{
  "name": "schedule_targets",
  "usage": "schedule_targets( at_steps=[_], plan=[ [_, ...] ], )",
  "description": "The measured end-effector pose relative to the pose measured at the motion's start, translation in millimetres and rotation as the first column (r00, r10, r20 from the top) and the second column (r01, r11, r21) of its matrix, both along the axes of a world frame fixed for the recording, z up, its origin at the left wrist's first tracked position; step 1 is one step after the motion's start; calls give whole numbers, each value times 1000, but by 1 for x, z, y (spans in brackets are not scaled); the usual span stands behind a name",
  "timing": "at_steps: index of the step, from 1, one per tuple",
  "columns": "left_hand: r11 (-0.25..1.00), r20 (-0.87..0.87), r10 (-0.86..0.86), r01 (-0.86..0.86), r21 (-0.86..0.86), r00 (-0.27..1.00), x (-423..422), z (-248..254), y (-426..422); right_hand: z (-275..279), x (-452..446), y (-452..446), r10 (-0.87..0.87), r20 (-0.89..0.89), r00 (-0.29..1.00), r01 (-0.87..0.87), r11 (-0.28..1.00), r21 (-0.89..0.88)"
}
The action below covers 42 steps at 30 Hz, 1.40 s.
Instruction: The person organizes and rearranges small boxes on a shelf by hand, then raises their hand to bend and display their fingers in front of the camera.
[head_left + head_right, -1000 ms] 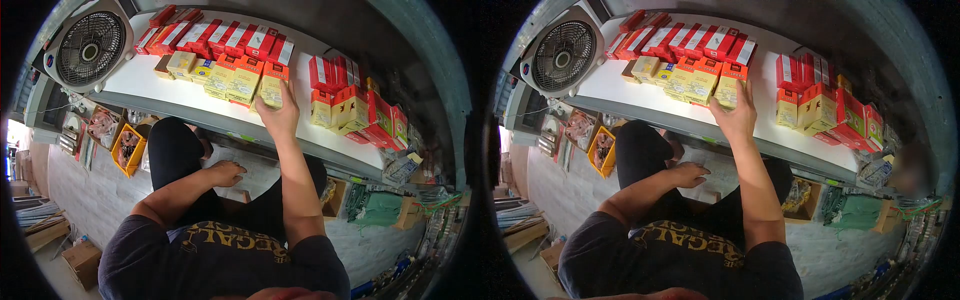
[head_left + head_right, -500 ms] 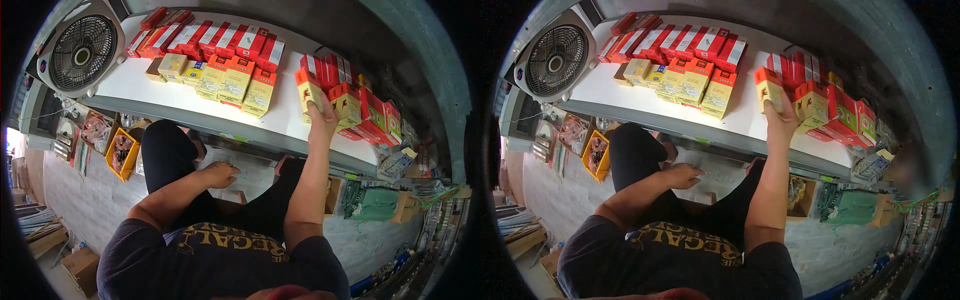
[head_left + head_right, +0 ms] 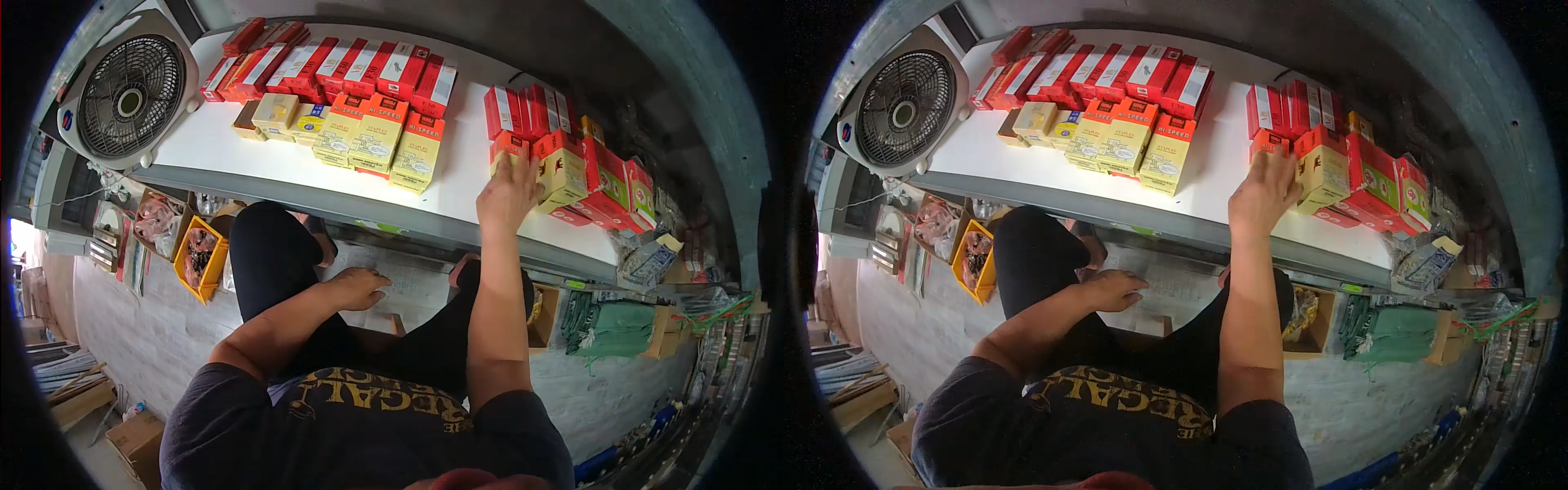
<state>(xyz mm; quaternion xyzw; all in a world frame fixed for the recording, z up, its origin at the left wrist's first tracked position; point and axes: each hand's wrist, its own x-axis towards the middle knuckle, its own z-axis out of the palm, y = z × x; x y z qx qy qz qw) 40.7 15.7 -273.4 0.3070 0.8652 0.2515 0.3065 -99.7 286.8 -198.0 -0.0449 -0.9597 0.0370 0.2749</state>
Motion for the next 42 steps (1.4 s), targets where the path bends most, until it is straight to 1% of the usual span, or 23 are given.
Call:
schedule_targets(
  at_steps=[2,3,6,7,10,11,12,14,15,18,19,22,26,27,30,31,32,34,35,37,38,41,42],
  plan=[
    [1000,9,-3,3,-16,1000,-2,-3,1,4,-2,-10,62,32,998,-67,980,186],
    [1000,-10,-8,8,1,1000,-2,-11,1,2,-5,-9,65,32,997,-70,980,184],
    [999,-49,-18,19,26,999,-1,-22,-3,-6,-13,-7,-15,155,988,4,997,73],
    [1000,-45,-12,13,21,999,-1,-23,-4,-7,-15,-6,-12,153,988,1,997,73],
    [1000,-30,1,-1,17,1000,1,-23,-2,5,-5,-10,-72,246,967,48,993,104],
    [1000,-33,-1,2,21,999,1,-21,-3,2,-7,-10,-73,246,966,48,993,108],
    [1000,-36,-4,4,24,999,0,-19,-4,-5,-10,-10,40,212,977,-48,998,34],
    [1000,-38,-8,9,27,999,0,-19,-2,-14,-14,-11,256,119,959,-244,964,-105],
    [1000,-36,-16,17,24,999,0,-22,-1,-16,-16,-12,254,119,960,-242,965,-106],
    [999,-32,-35,35,7,999,0,-24,-1,-20,-24,-16,276,324,905,-189,942,-275],
    [999,-29,-42,42,3,999,0,-24,-1,-26,-29,-15,276,323,905,-187,941,-281],
    [999,-23,-52,51,-7,998,0,-23,2,-53,-52,-5,199,-3,980,-187,914,-361],
    [1000,-10,-6,6,-7,1000,0,-20,-2,-56,-64,-4,140,39,989,-120,938,-326],
    [1000,-2,-7,7,-16,1000,-1,-16,-2,-55,-65,-3,149,41,988,-127,934,-333],
    [1000,12,3,-2,-30,1000,0,-11,-6,-39,-62,0,208,177,962,-129,916,-380],
    [1000,4,-1,1,-25,1000,0,-14,-7,-32,-56,-5,215,180,960,-134,916,-379],
    [1000,-4,-6,6,-18,1000,1,-17,-7,-15,-44,-17,263,208,942,-117,839,-531],
    [1000,-13,-10,10,-9,1000,0,-17,-4,7,-25,-41,360,236,902,-45,623,-781],
    [1000,1,-21,21,-17,1000,-1,-14,-3,-1,-22,-47,360,237,902,-43,624,-781],
    [998,29,-47,48,-34,998,-3,-10,0,-24,-18,-57,570,34,821,-127,240,-962],
    [998,31,-51,52,-35,998,-3,-9,1,-18,-12,-62,566,34,823,-125,239,-963],
    [996,57,-68,71,-47,996,-4,-7,3,20,4,-78,727,22,687,-252,266,-930],
    [996,55,-67,70,-50,996,-4,-9,2,16,2,-76,727,18,686,-254,263,-931]
  ],
)
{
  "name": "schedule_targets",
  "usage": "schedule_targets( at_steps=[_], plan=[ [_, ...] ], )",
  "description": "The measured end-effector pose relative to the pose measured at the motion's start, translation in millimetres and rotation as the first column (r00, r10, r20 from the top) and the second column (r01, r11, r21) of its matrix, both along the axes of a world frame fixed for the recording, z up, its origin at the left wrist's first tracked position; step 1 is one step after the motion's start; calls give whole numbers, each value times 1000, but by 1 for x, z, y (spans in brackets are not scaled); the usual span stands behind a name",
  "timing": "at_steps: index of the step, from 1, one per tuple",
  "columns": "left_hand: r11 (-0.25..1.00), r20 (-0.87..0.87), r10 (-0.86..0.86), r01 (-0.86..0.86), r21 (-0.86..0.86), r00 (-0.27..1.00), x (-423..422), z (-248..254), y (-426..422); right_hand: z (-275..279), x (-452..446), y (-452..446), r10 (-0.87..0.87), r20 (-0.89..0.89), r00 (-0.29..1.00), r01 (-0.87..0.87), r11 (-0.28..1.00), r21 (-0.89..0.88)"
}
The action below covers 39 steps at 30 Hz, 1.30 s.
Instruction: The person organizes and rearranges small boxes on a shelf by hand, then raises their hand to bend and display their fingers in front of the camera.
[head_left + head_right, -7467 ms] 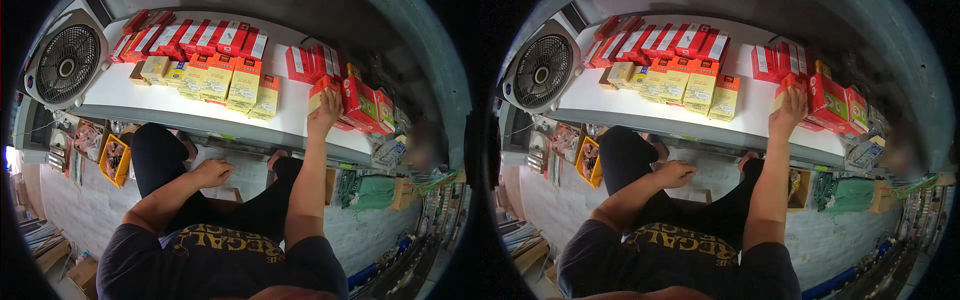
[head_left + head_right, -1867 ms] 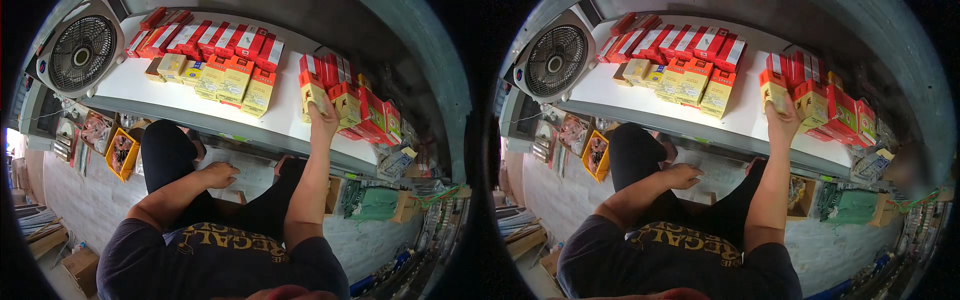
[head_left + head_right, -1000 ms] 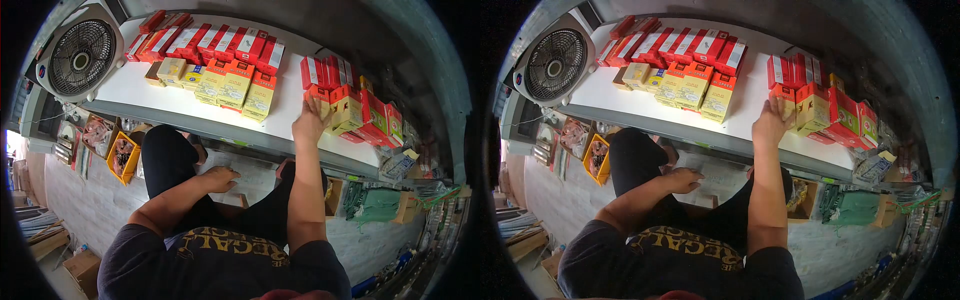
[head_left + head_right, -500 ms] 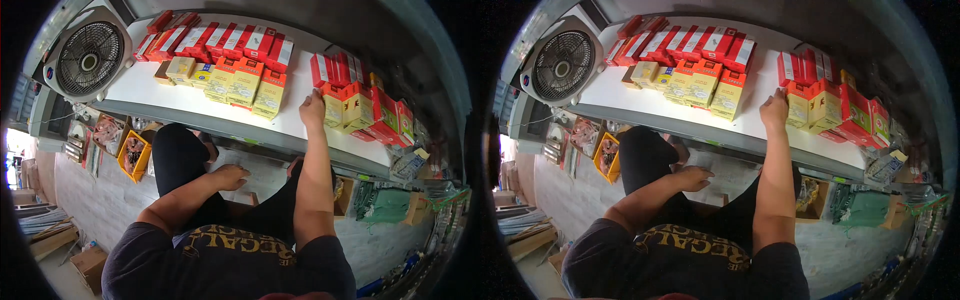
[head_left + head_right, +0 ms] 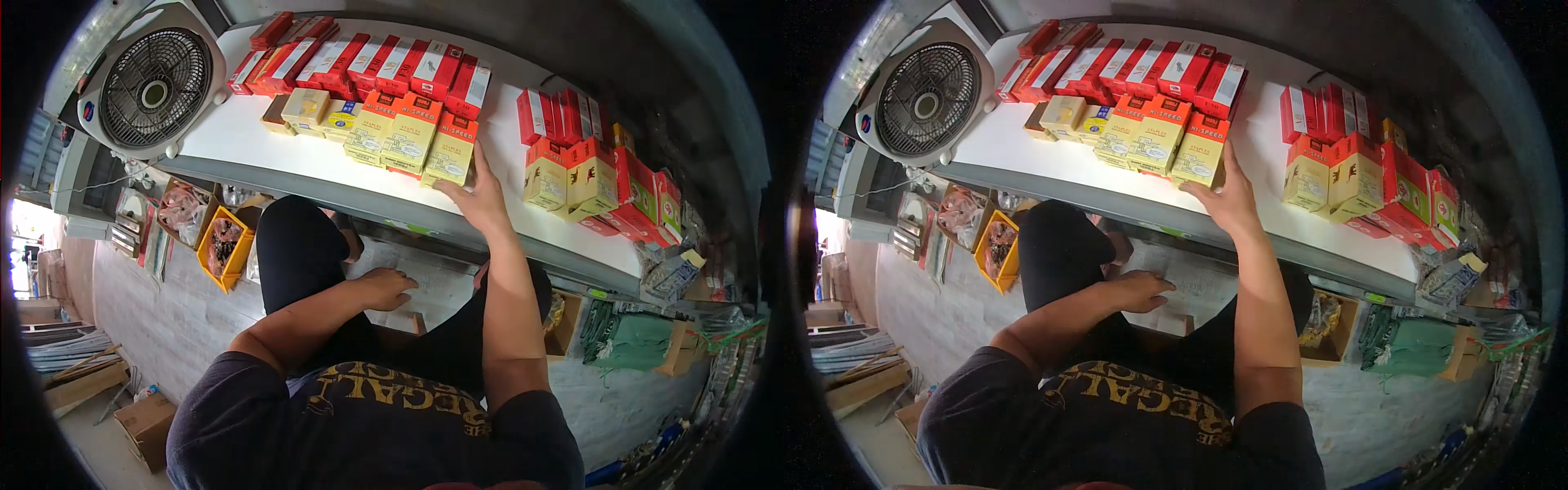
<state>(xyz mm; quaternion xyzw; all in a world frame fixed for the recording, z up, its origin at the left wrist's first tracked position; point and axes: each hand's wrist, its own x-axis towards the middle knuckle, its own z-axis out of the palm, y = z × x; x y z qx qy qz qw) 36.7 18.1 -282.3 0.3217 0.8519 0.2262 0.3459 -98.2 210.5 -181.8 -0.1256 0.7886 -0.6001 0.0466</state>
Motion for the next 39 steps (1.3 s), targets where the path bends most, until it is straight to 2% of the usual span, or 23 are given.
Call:
schedule_targets(
  at_steps=[4,8,11,12,15,16,19,23,28,30,31,34,35,36,38,39],
  plan=[
    [1000,-40,18,-17,12,999,4,-14,-5,-23,-15,20,-16,-21,1000,18,997,77],
    [999,-35,34,-34,-4,999,2,-8,-4,-11,-18,34,98,-1,995,-98,994,37],
    [1000,-33,11,-11,2,999,3,-7,-4,-7,-12,27,88,69,994,-75,982,-176],
    [1000,-30,7,-7,4,1000,3,-4,-3,-11,-13,22,84,72,994,-71,982,-173],
    [1000,11,14,-14,-14,1000,1,9,0,-26,-20,6,-244,188,951,277,944,-176],
    [1000,14,4,-4,-12,1000,2,6,0,-28,-20,3,-255,190,948,288,942,-173],
    [1000,-34,23,-22,14,999,5,-11,-3,-27,-21,1,-238,319,917,368,812,-453],
    [999,-100,42,-39,32,994,7,-18,-7,-28,-16,16,-225,370,901,412,706,-576],
    [999,-64,45,-43,28,997,6,-4,-6,10,1,58,-340,305,889,457,682,-571],
    [999,-28,32,-32,-12,999,5,4,-4,16,1,80,-548,-68,834,490,790,-368],
    [999,-10,25,-25,-33,1000,5,6,-3,14,-2,91,-547,-70,834,488,792,-366],
    [1000,-17,4,-5,-27,1000,5,7,0,-4,-13,116,-613,-415,672,658,752,-45],
    [1000,-20,-8,7,-26,1000,5,8,0,-2,-14,113,-616,-415,670,660,750,-48],
    [1000,-22,-11,10,-28,1000,5,8,0,-1,-14,108,-582,-563,586,745,661,90],
    [1000,-23,4,-4,-28,1000,6,6,0,3,-14,99,-394,-811,434,879,382,285],
    [999,-21,13,-14,-30,1000,6,6,-1,7,-13,96,-394,-810,433,879,383,284]
  ],
)
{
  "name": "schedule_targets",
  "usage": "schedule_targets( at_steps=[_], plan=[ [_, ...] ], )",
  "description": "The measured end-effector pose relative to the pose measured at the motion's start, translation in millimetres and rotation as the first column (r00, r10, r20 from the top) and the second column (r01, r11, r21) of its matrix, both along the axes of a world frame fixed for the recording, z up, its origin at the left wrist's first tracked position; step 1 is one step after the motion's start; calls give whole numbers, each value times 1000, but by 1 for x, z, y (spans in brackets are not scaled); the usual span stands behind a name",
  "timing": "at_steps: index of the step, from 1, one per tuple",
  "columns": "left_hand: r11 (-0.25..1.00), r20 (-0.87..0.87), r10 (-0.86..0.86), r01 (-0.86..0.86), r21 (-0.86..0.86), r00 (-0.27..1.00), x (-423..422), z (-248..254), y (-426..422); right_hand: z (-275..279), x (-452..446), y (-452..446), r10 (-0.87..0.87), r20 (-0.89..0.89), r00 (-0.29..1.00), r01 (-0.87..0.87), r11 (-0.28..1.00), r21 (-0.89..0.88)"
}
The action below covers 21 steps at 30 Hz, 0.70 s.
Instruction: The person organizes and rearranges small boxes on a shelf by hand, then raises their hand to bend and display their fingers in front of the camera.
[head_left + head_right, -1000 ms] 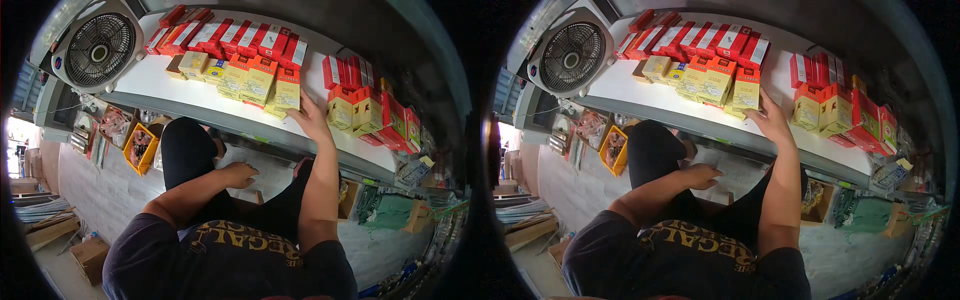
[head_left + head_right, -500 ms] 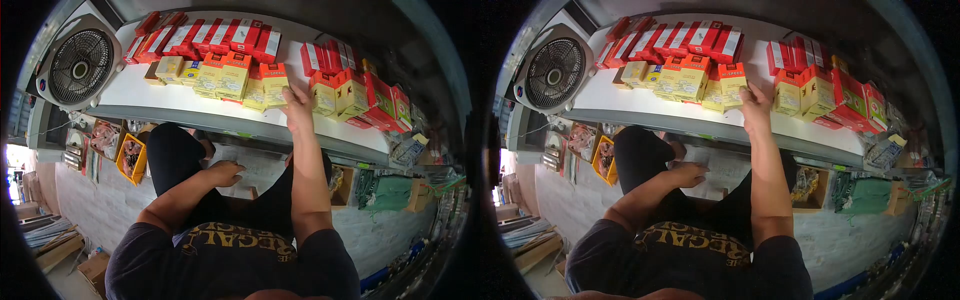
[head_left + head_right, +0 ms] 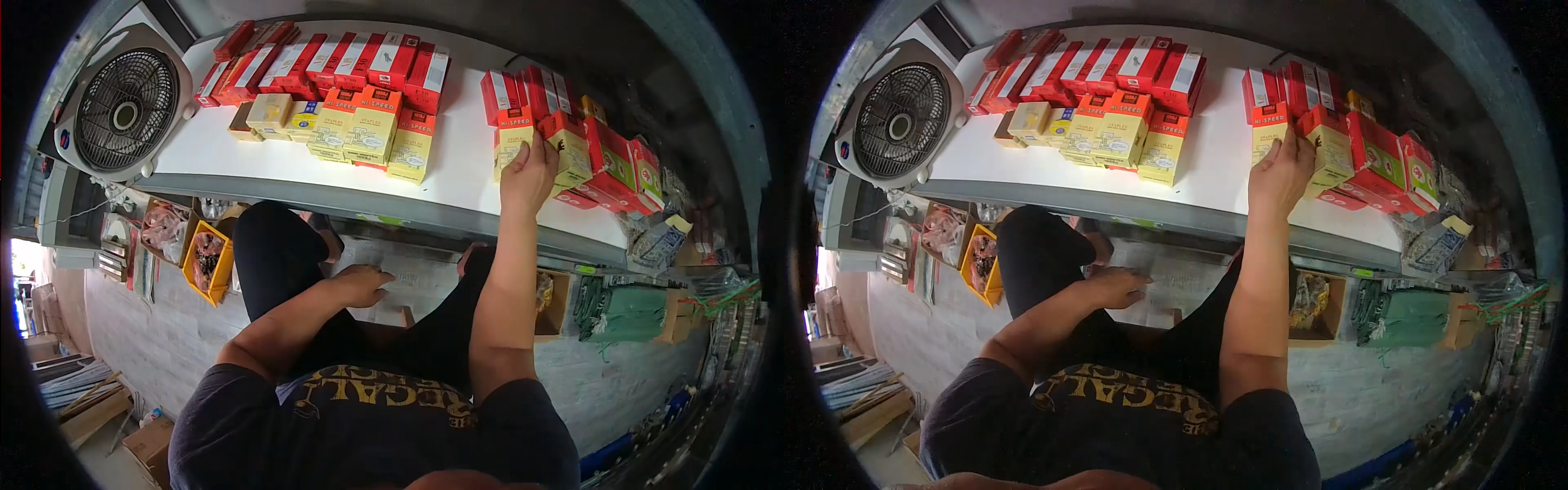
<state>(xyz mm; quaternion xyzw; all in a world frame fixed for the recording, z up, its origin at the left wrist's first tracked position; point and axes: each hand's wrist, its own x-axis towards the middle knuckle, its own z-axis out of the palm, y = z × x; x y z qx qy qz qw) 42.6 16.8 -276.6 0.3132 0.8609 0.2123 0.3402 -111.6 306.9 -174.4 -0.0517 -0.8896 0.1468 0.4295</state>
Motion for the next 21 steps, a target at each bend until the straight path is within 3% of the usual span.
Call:
schedule_targets(
  at_steps=[3,8,12,15,16,19,21],
  plan=[
    [1000,4,21,-21,-20,1000,0,6,-2,11,8,-8,-170,152,974,168,985,31],
    [1000,-24,22,-22,21,999,1,-4,-8,6,9,-8,-138,202,970,127,990,67],
    [999,-40,24,-23,40,999,2,1,-8,5,12,-17,-120,121,985,105,987,121],
    [1000,-21,7,-7,16,1000,-1,3,-5,4,12,-21,-48,129,990,2,942,337],
    [1000,-12,-5,5,3,1000,-1,4,-5,3,11,-21,-44,131,990,-3,942,336],
    [1000,-15,3,-3,-1,1000,2,-5,-4,-2,7,-12,-154,387,909,5,934,359],
    [1000,-22,2,-2,-1,1000,1,-5,-3,-12,1,-5,-164,393,905,30,945,325]
  ],
)
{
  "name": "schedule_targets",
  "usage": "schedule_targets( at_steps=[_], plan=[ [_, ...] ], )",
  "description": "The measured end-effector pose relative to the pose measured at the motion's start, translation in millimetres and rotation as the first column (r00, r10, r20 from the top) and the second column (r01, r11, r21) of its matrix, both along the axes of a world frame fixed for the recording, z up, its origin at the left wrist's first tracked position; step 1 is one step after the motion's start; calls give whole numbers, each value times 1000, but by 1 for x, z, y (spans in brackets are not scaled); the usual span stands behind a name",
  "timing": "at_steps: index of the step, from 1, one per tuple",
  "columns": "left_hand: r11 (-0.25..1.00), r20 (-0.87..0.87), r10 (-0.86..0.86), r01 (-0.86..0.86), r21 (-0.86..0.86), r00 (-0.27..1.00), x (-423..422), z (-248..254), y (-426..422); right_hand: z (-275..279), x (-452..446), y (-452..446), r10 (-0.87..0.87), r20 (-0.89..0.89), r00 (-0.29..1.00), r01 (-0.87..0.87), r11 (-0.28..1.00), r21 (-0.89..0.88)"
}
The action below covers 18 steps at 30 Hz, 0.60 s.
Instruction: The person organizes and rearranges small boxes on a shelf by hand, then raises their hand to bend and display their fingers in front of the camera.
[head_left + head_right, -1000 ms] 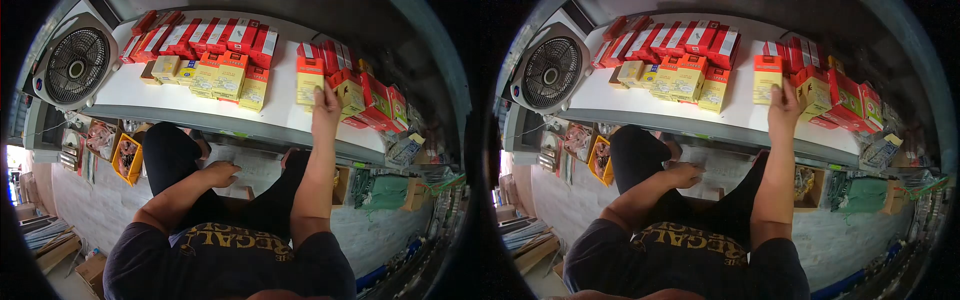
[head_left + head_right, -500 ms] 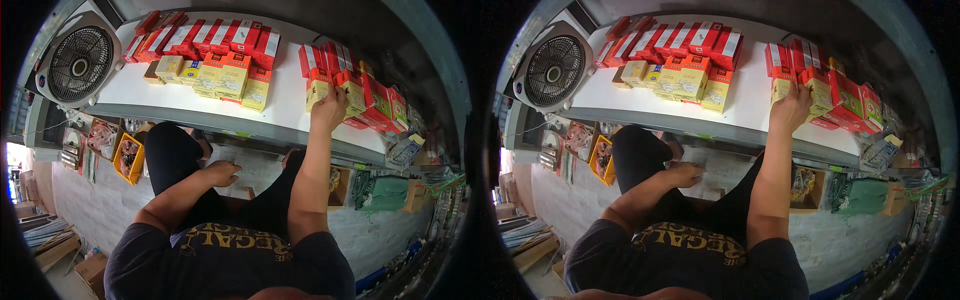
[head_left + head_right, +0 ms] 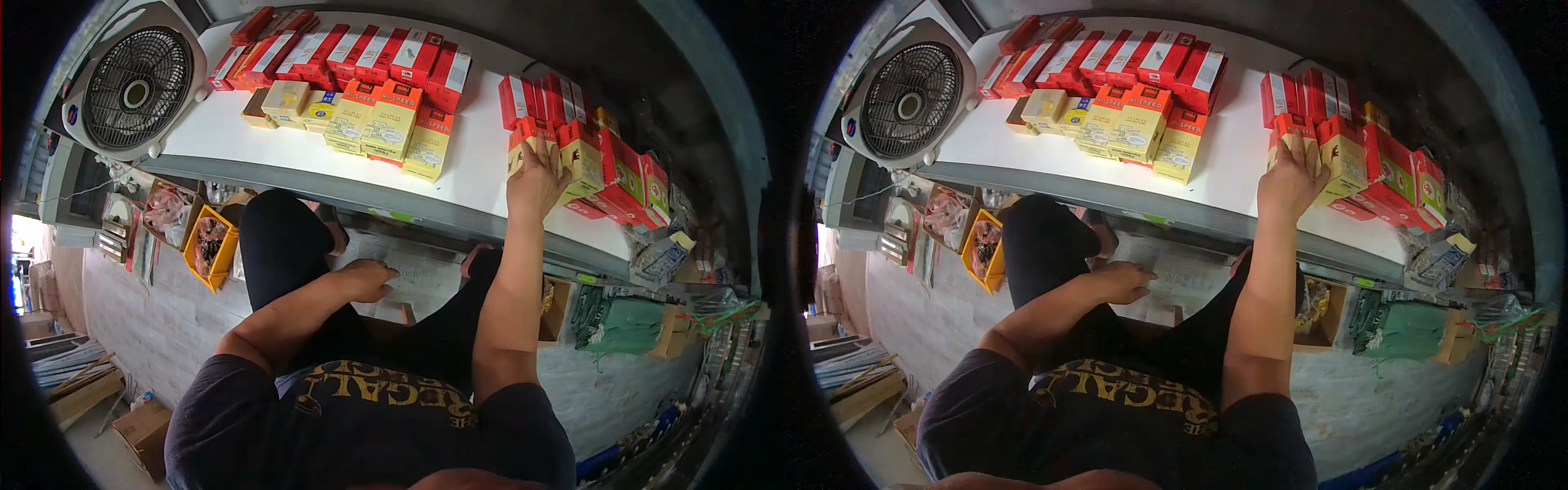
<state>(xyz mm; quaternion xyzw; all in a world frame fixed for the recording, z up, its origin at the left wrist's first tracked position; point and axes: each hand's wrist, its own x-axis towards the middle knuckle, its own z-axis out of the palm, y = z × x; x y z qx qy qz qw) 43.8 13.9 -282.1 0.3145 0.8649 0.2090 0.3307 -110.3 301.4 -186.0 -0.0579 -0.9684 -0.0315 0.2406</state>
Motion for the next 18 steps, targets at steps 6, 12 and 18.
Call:
schedule_targets(
  at_steps=[6,12,18],
  plan=[
    [1000,-22,22,-22,8,1000,1,2,-5,7,-3,-11,-129,52,990,130,991,-22],
    [999,-25,35,-34,17,999,-1,4,-4,15,-2,-20,14,14,1000,-13,996,-89],
    [1000,-12,-13,13,15,1000,0,-3,3,27,-45,-49,348,-93,933,-223,354,-908]
  ],
)
